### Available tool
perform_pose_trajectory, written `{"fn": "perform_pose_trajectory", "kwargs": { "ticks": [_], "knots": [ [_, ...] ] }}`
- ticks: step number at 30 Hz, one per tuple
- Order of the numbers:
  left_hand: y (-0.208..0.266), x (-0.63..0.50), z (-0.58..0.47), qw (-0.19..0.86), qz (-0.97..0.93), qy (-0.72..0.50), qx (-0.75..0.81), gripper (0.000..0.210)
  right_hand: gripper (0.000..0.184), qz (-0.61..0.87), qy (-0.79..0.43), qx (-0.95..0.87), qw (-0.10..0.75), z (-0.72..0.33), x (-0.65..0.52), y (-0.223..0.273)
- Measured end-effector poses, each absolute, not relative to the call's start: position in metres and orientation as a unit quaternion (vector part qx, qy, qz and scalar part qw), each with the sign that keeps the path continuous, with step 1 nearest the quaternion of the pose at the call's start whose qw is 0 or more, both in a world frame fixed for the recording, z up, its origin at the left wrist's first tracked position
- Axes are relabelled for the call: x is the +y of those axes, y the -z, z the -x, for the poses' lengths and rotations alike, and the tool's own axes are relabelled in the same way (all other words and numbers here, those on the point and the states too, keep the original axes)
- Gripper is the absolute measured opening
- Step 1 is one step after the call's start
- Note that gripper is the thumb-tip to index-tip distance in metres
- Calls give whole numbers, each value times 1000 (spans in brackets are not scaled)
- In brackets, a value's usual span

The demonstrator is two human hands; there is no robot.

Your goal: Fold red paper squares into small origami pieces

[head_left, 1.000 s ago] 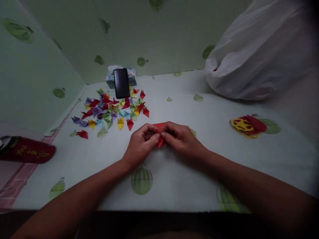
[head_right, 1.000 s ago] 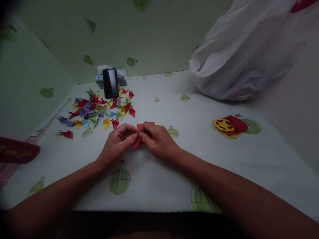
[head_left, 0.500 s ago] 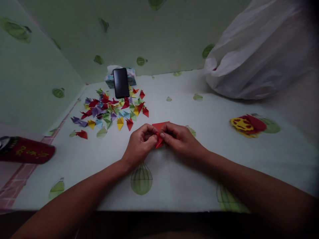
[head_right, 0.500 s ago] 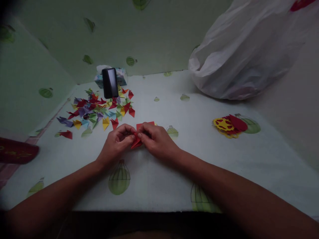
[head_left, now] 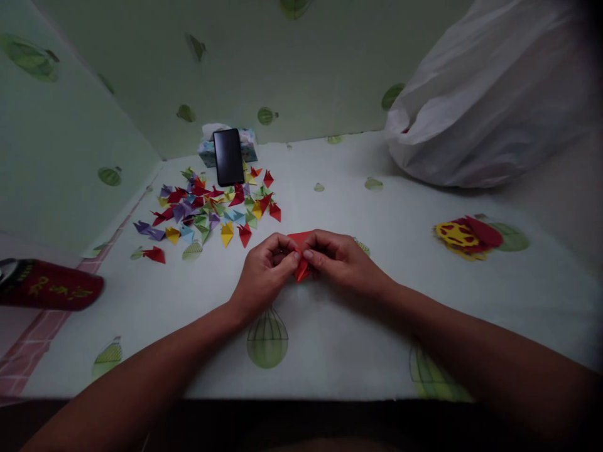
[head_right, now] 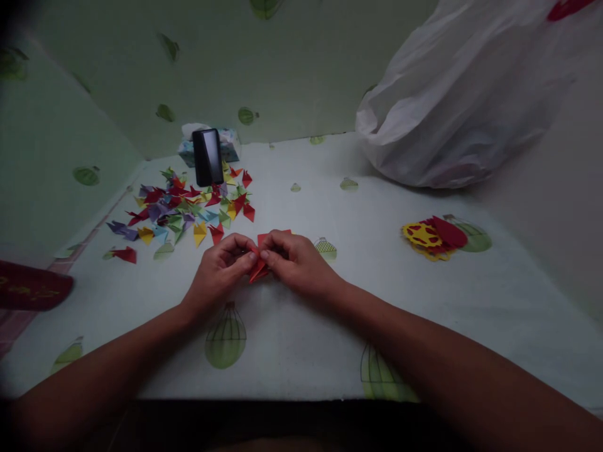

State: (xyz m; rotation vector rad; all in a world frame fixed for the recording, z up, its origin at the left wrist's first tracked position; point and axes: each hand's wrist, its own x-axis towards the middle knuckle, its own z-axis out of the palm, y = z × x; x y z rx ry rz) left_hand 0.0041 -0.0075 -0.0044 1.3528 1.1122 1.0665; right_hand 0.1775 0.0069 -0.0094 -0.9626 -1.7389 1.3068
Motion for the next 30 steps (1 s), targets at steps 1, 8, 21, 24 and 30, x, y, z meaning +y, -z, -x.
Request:
{"fn": "perform_pose_trajectory", "kwargs": {
  "ticks": [1,8,21,24,30],
  "knots": [
    [5,-7,-4,520,-565,-446,461,13,15,376,-510,-678,372,-178,7,9],
    [5,-10,-2,522,-572,-437,458,10,15,387,-498,-687,361,-178,7,7],
    [9,-8,-1,542,-560,-444,441,16,16,366,-511,-688,363,-180,7,8],
    [9,-8,-1,548,-557,-445,438,17,15,353,-526,-685,359,-180,8,8],
    [7,-8,-2,545,-556,-443,445,19,18,351,-523,-689,359,-180,7,6]
  ]
}}
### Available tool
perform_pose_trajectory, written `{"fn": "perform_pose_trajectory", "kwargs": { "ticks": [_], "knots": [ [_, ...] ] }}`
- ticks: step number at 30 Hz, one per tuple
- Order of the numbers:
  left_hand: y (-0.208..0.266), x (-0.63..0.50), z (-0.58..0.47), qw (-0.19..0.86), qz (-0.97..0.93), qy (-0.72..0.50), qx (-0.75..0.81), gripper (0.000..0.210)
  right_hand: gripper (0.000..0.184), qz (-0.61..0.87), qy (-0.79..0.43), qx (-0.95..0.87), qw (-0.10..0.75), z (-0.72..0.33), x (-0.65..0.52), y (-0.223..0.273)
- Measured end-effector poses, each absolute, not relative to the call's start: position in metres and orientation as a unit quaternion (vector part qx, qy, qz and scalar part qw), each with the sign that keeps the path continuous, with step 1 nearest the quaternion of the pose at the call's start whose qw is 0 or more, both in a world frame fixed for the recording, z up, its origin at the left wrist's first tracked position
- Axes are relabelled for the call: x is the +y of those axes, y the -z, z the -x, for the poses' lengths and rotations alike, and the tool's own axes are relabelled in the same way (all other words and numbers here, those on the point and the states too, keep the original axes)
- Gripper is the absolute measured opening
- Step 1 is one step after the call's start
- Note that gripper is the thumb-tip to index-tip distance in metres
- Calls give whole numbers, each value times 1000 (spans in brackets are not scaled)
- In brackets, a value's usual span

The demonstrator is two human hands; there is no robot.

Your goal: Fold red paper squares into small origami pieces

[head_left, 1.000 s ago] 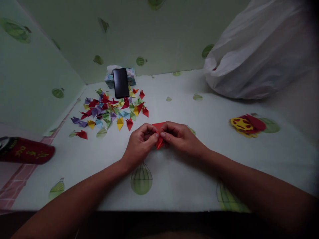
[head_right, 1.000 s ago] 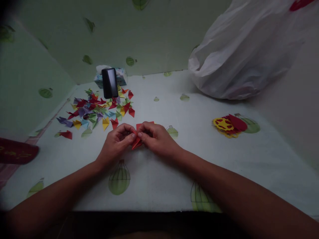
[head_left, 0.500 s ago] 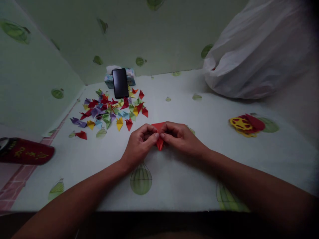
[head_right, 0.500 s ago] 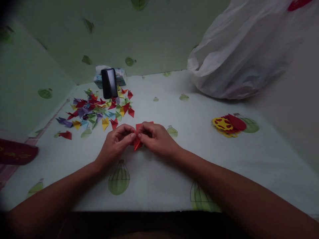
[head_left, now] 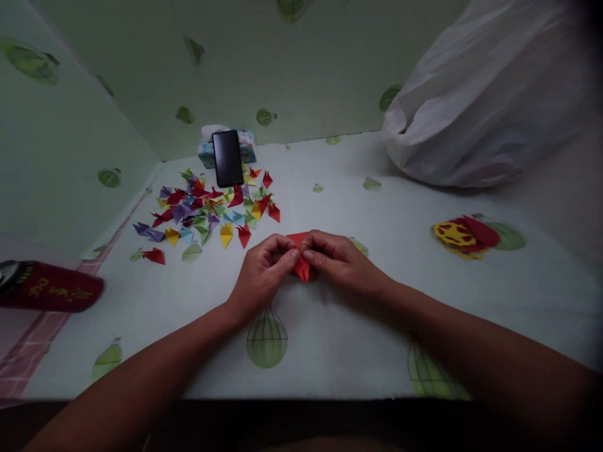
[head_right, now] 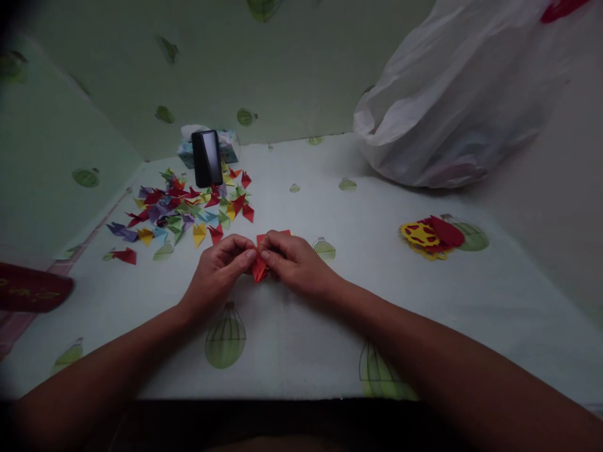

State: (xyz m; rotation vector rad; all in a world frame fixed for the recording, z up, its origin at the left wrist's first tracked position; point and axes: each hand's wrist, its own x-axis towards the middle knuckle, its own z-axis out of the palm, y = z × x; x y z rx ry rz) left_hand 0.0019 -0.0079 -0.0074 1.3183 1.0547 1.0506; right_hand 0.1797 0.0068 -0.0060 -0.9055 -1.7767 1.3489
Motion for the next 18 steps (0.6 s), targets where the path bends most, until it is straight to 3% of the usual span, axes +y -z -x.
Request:
{"fn": "perform_pose_trajectory", "kwargs": {
  "ticks": [13,18],
  "knots": [
    [8,-6,0,540,-564,-437,446,18,17,383,-435,-727,369,-181,8,7],
    [6,-5,0,551,-562,-429,444,18,19,371,-466,-713,369,-181,6,7]
  ]
}}
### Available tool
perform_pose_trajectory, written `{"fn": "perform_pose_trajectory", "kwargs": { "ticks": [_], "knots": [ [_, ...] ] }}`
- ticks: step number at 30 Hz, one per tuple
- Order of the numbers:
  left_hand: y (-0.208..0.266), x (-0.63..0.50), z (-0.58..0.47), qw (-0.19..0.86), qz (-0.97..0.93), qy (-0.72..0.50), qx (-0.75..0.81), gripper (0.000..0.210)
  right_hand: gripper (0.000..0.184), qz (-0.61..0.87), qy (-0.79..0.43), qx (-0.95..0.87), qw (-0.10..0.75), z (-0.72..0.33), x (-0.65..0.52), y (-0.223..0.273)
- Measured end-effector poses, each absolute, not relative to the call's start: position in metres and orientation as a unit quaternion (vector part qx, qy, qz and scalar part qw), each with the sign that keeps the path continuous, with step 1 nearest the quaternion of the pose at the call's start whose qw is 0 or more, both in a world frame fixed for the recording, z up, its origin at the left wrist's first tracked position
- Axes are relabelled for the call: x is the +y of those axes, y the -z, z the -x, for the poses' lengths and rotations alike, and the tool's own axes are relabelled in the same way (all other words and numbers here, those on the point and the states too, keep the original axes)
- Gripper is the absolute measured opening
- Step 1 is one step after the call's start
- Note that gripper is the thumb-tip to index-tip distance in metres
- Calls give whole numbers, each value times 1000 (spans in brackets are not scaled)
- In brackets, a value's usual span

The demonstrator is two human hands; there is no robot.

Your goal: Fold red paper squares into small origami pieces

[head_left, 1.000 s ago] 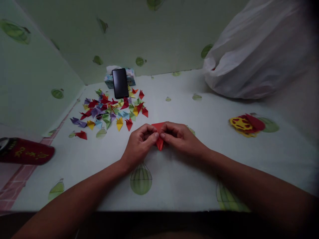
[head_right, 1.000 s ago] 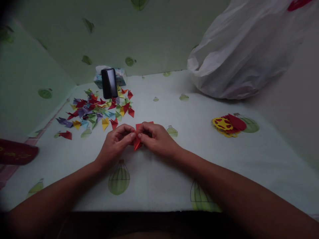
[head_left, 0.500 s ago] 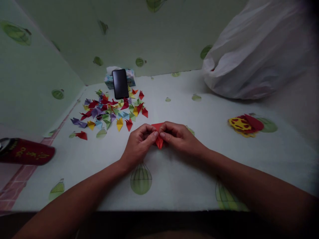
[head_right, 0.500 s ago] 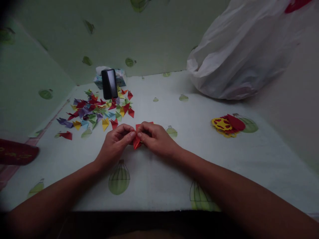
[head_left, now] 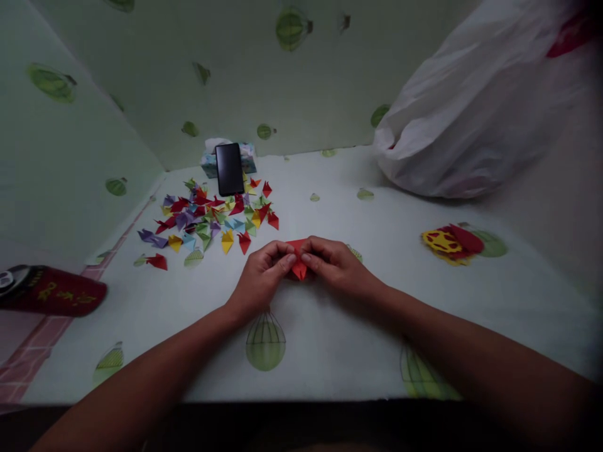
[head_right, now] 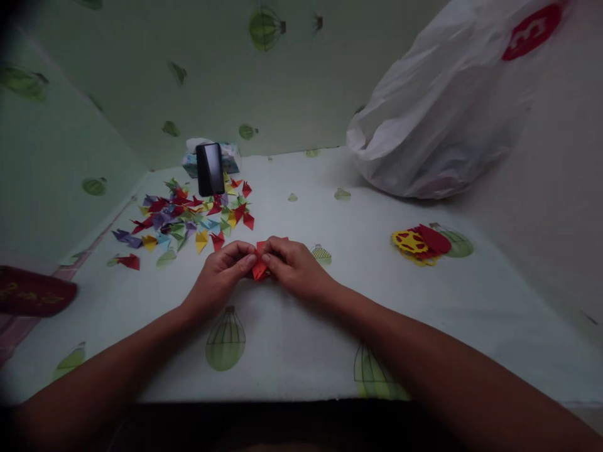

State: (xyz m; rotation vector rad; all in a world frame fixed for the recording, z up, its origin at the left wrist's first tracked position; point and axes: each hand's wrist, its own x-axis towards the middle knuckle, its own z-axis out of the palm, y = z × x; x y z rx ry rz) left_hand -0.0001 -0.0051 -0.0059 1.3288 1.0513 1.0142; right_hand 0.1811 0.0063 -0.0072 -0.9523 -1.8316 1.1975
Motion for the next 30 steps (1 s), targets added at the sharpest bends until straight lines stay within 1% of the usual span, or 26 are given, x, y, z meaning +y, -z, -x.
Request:
{"fn": "perform_pose_trajectory", "kwargs": {
  "ticks": [3,5,8,12,19,24,30],
  "knots": [
    [7,-4,0,572,-550,-431,430,19,19,354,-526,-680,369,-180,5,7],
    [8,-4,0,579,-544,-435,424,19,20,354,-535,-672,370,-179,5,7],
    [7,-4,0,551,-556,-436,444,17,16,381,-476,-696,380,-179,6,8],
    [4,-7,0,474,-597,-430,483,15,8,401,-398,-728,389,-179,5,8],
    [4,-7,2,403,-658,-400,495,11,13,407,-355,-753,376,-178,4,9],
    [6,-6,3,405,-660,-392,497,12,13,409,-354,-756,369,-177,5,10],
    [4,-6,2,421,-656,-390,490,12,14,409,-363,-746,381,-177,6,12]
  ]
}}
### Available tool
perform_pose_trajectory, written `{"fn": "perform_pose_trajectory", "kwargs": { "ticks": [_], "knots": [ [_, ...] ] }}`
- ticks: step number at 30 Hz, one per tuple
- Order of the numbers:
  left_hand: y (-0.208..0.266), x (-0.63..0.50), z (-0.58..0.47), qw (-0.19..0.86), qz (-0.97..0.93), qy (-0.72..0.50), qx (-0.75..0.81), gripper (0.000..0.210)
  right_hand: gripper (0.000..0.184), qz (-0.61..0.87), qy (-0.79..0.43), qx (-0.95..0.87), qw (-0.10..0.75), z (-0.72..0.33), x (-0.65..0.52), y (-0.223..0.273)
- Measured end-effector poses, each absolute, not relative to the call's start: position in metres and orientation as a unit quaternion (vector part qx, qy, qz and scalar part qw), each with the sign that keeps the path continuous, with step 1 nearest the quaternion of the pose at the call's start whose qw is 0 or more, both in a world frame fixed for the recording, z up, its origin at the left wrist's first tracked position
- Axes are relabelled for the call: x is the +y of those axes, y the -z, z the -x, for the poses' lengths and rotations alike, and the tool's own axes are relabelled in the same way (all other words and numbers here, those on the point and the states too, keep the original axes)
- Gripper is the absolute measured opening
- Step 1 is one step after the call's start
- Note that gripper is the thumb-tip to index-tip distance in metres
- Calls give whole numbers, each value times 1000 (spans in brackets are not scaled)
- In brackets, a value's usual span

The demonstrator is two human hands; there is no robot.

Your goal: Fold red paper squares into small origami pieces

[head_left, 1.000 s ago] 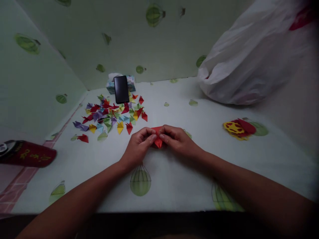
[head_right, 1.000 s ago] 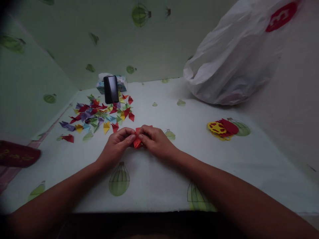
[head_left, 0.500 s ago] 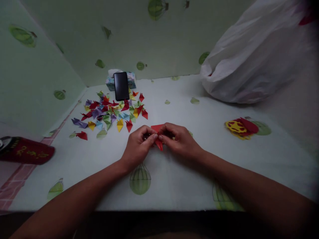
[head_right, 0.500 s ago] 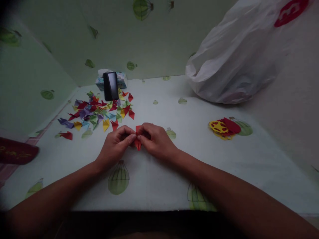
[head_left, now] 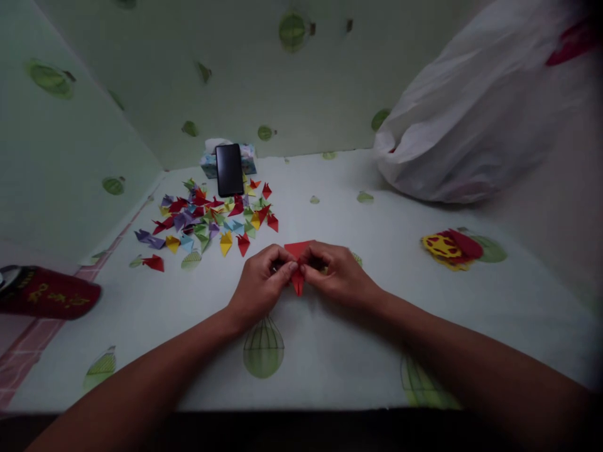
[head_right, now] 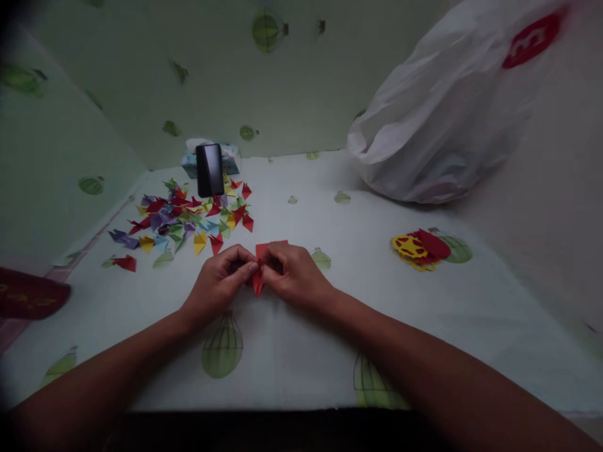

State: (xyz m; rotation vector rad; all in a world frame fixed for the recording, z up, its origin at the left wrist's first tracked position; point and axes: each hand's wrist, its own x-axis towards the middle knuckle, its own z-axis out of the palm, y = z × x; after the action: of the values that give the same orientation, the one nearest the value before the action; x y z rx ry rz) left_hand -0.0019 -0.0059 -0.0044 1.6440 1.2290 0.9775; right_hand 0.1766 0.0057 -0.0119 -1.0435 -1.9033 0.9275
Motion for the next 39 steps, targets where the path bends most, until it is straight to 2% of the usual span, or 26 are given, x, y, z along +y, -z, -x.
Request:
{"fn": "perform_pose_trajectory", "kwargs": {
  "ticks": [5,19,31,39],
  "knots": [
    [4,-5,1,453,-633,-396,486,15,12,413,-368,-739,385,-176,6,11],
    [4,-4,0,568,-550,-407,457,20,14,395,-492,-671,389,-176,8,11],
    [2,-7,0,492,-600,-396,491,19,15,406,-464,-690,378,-178,7,9],
    [8,-6,-1,630,-502,-408,430,23,13,378,-539,-651,378,-181,8,6]
  ]
}}
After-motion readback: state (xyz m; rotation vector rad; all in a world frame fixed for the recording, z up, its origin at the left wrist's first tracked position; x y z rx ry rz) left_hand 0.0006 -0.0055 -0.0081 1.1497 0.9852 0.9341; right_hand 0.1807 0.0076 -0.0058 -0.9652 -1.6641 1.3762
